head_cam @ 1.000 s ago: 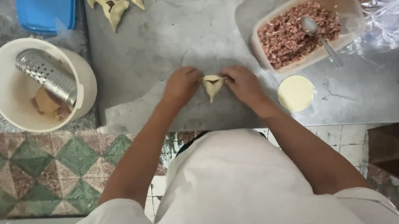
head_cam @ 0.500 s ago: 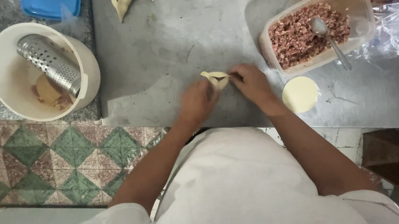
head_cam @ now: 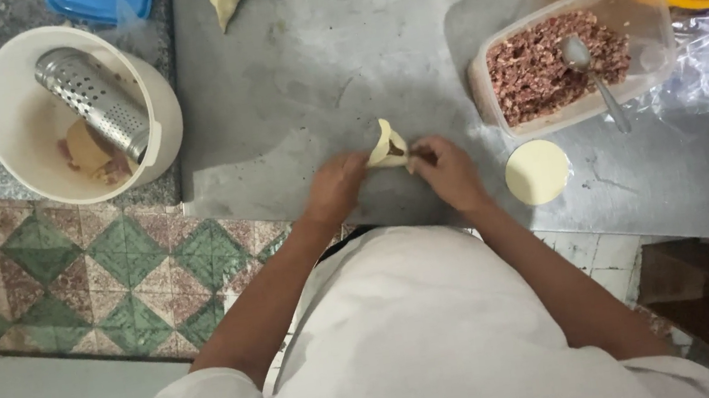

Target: The person is preparing empanadas by placing meat filling onto circular dough pieces and folding them into a triangular shape on a stainless steel prep table.

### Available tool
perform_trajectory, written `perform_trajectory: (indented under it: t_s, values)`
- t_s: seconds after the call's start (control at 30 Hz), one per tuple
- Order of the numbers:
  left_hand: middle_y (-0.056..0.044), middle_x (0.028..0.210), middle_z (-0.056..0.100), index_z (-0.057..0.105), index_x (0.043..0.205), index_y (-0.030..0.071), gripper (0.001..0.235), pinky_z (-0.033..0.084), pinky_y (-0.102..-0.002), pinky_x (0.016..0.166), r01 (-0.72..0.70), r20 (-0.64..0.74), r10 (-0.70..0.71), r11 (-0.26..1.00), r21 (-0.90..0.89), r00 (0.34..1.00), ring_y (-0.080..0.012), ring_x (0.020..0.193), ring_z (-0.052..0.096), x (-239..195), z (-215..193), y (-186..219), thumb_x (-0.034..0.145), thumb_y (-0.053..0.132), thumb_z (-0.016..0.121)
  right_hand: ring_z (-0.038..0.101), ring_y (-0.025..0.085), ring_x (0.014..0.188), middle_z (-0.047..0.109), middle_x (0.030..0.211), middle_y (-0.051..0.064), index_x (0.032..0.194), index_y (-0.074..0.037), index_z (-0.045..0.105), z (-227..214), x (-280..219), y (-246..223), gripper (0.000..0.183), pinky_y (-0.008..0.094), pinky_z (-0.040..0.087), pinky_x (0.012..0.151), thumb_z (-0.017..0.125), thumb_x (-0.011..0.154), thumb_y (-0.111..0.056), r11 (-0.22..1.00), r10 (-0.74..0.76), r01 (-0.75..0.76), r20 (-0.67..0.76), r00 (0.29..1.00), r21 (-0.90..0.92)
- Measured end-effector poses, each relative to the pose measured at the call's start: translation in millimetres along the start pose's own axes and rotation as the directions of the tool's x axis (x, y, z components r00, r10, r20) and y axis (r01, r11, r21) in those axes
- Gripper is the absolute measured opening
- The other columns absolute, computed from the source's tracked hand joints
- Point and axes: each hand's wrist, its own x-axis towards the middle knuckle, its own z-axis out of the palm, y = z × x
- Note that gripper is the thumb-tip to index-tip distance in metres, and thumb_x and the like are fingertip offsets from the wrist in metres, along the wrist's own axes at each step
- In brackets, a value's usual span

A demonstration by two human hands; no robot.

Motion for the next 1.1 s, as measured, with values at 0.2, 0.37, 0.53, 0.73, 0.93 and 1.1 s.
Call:
perform_trajectory:
  t_s: [0.2, 0.37, 0.53, 0.73, 0.93, 1.1]
  values:
    - [-0.003, 0.082, 0.067, 0.067, 0.1, 0.014, 0.006, 0.053, -0.037, 0.073, 0.029, -0.023, -0.027, 0.997, 0.078, 0.999, -0.0233, 0.077, 0.068, 7, 3, 0, 0.1, 0.018, 0.063, 0.07, 0.034, 0.104, 0.071, 0.105, 0.017, 0.118, -0.004, 0.068, -9, 8, -41, 0.028, 0.046, 0.054, 0.091, 0.062, 0.104, -0.028, 0.988, -0.036, 0.036, 0.003, 0.999, -0.151]
    - [-0.007, 0.081, 0.066, 0.067, 0.105, 0.01, 0.009, 0.051, -0.041, 0.07, 0.02, -0.084, -0.02, 1.0, 0.0, 0.996, -0.0274, 0.073, 0.066, 38, -7, 9, 0.1, 0.013, 0.06, 0.071, 0.03, 0.101, 0.071, 0.102, 0.016, 0.12, -0.003, 0.069, 0, 23, -20, 0.028, 0.043, 0.055, 0.087, 0.057, 0.106, -0.025, 0.974, 0.015, -0.014, 0.002, 1.0, -0.226]
    - [-0.012, 0.115, 0.069, 0.072, 0.12, 0.019, 0.023, 0.056, -0.043, 0.094, -0.036, 0.093, 0.04, 0.998, -0.043, 0.995, -0.0317, 0.107, 0.069, 81, -20, 16, 0.102, 0.013, 0.059, 0.071, 0.03, 0.099, 0.071, 0.101, 0.015, 0.122, -0.003, 0.068, 3, 24, -10, 0.028, 0.042, 0.054, 0.084, 0.056, 0.109, -0.024, 0.992, 0.025, -0.027, -0.019, 1.0, -0.122]
    - [-0.005, 0.099, 0.067, 0.075, 0.095, 0.017, 0.009, 0.055, -0.039, 0.084, -0.046, 0.098, 0.046, 0.999, 0.004, 0.994, -0.025, 0.093, 0.068, 95, 11, -1, 0.096, 0.019, 0.067, 0.068, 0.036, 0.112, 0.07, 0.113, 0.02, 0.129, -0.001, 0.062, -10, -3, -43, 0.034, 0.048, 0.053, 0.094, 0.064, 0.102, -0.023, 0.995, 0.07, -0.067, 0.042, 0.997, -0.077]
    - [-0.012, 0.1, 0.063, 0.06, 0.115, 0.008, 0.019, 0.051, -0.049, 0.084, 0.22, 0.171, -0.188, 0.956, -0.194, 0.967, -0.0335, 0.096, 0.065, 54, -6, 7, 0.102, 0.022, 0.058, 0.067, 0.037, 0.111, 0.07, 0.111, 0.02, 0.122, -0.002, 0.065, 3, 6, -16, 0.027, 0.049, 0.053, 0.093, 0.061, 0.104, -0.021, 0.989, 0.08, -0.075, 0.031, 0.996, -0.13]
    - [-0.009, 0.098, 0.062, 0.064, 0.103, 0.009, 0.019, 0.051, -0.043, 0.088, 0.162, 0.161, -0.144, 0.981, -0.104, 0.976, -0.0285, 0.099, 0.064, 27, 0, 2, 0.093, 0.021, 0.073, 0.068, 0.034, 0.112, 0.071, 0.112, 0.017, 0.121, -0.003, 0.067, 6, 2, -24, 0.027, 0.047, 0.054, 0.094, 0.061, 0.106, -0.024, 0.987, 0.073, -0.073, -0.006, 0.997, -0.14]
